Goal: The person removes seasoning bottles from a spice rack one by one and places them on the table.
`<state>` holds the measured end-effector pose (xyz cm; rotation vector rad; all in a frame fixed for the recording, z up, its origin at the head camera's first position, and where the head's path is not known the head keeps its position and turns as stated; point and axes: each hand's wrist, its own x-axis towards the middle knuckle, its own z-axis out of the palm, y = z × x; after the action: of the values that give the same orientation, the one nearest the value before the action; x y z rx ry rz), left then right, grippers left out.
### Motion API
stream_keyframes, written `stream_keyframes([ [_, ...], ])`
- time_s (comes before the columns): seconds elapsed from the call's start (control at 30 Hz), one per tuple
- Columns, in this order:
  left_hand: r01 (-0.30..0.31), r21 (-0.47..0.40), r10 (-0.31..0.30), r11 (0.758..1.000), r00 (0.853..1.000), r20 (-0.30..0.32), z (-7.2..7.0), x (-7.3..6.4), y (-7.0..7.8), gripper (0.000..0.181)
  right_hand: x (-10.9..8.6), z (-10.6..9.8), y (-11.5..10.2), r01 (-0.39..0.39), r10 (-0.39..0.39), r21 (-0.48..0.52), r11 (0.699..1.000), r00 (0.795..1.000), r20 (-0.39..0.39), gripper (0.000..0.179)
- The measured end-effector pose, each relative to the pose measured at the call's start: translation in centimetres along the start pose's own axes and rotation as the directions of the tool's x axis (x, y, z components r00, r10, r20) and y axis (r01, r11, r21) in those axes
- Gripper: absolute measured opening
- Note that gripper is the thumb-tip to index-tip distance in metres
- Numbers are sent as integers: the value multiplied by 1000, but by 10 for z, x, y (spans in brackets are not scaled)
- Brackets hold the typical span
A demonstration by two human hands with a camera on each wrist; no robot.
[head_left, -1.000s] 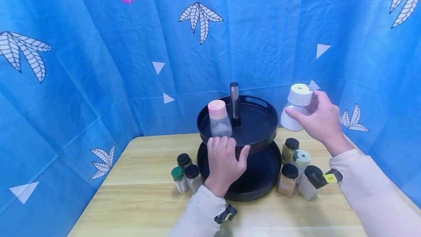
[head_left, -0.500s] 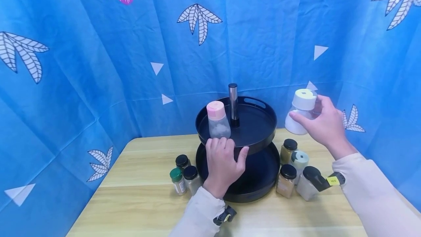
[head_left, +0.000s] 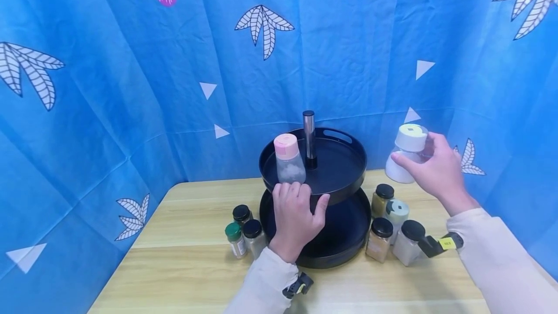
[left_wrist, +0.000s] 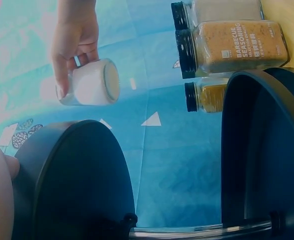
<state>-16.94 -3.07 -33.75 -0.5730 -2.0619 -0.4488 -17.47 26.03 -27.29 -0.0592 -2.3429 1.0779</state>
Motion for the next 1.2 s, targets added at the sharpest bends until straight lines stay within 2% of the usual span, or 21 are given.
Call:
stream_keyframes([
  [0.47,5,-7,-5,1000,1000,4,3,0,1,44,-6,1,21,-31,32,-46,998,999,17,90],
  [0.67,-6,-9,6,1000,1000,-12,1,1,0,42,-8,4,30,-51,52,-50,997,998,29,90],
  [0.9,7,-10,-7,1000,1000,8,0,1,0,43,-11,4,40,-70,71,-55,996,997,25,90],
  [1.2,1,-16,-1,1000,1000,-3,0,0,-1,43,-17,3,50,-77,79,-71,994,997,27,87],
])
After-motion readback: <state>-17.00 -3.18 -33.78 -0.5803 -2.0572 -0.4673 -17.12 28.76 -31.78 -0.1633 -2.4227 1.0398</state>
